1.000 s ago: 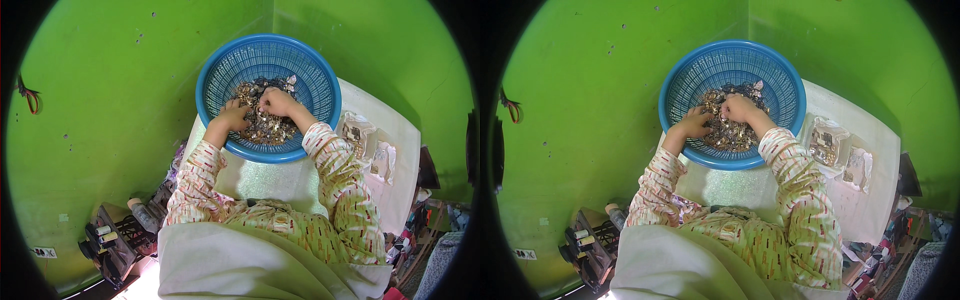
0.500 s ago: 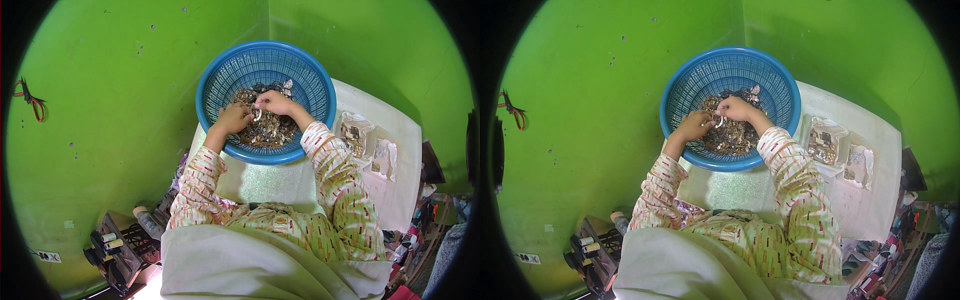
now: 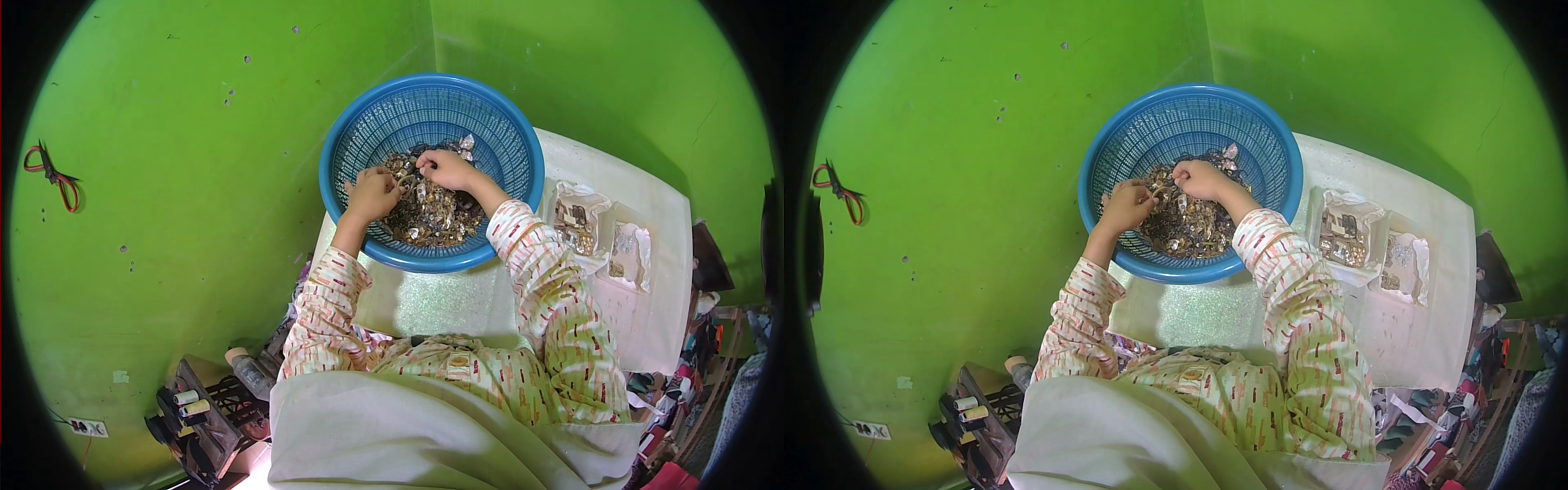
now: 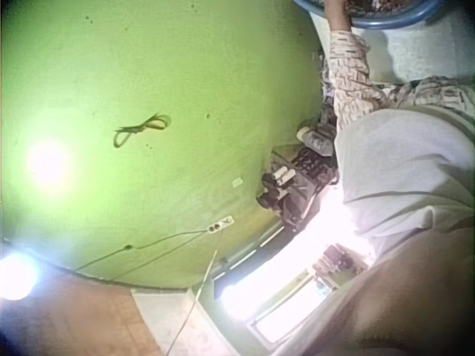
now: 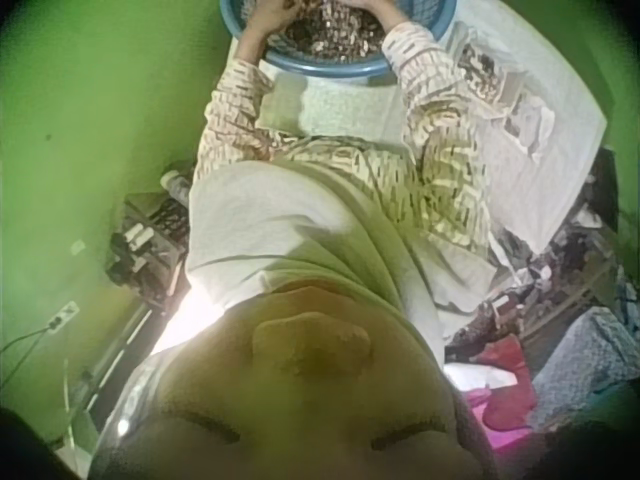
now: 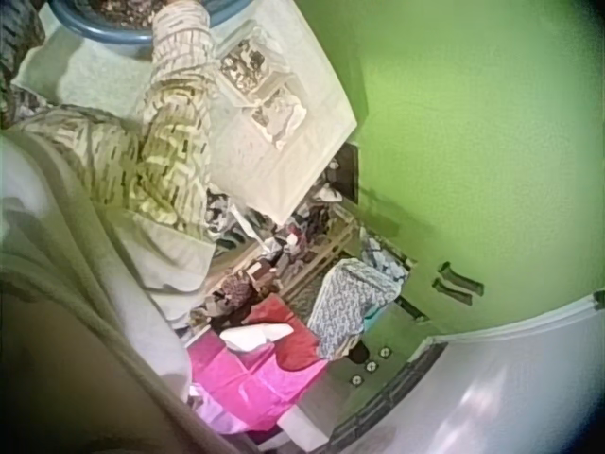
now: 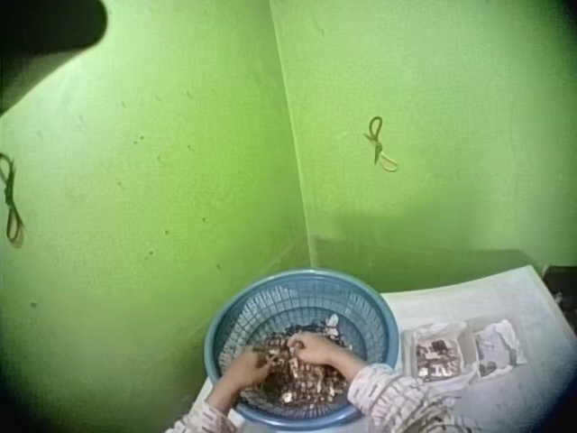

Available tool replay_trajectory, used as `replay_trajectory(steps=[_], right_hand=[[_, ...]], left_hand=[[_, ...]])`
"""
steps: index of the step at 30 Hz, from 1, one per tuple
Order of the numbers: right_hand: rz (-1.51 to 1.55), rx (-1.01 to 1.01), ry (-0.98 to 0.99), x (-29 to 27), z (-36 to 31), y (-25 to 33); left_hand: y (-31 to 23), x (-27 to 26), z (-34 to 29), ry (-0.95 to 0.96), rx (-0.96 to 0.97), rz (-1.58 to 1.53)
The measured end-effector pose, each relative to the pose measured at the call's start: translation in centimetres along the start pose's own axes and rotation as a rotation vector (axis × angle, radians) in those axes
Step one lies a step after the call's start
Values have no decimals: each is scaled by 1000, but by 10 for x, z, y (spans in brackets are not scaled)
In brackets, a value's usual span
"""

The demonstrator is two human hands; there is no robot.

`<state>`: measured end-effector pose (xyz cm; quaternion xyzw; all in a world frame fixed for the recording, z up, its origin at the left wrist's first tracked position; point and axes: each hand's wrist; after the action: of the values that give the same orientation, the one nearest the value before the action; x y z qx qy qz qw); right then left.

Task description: The person is sorting small metal or plastic shoe components from a large blue basket into smaller clear containers.

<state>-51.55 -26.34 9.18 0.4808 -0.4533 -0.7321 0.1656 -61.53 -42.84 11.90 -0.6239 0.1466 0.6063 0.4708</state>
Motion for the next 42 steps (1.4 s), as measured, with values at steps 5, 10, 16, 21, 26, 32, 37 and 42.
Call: replay_trajectory(steps=[5,10,16,21,26,32,37,42], right_hand=[[185,54,128,2,1,1],[321,180,152,0,2,4],[100,-12,132,-1,1,3],[140,23,47,-2,2,4],[130,11,74,0,-1,7],[305,3,292,3,1,1],[298,108,291,4,0,6],[-54,-37,-154,-1,3,-8]], left_hand=[[0,3,0,23,23,-47],[2,5,1,-15,43,-57],[2,3,1,-6,80,-34],[1,2,-1,29,70,12],[1,3,-2,17,89,-24],[3,8,-1,-1,168,-68],[9,11,-1,-5,189,-58],[5,10,2,7,175,-96]])
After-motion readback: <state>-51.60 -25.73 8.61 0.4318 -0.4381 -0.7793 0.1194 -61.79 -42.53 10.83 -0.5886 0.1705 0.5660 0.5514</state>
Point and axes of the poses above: each hand's wrist, its own z-axis towards the middle knuckle, its own x-axis out of the palm, y = z × x, and after that the axes turned 14 degrees about -y, right-handed
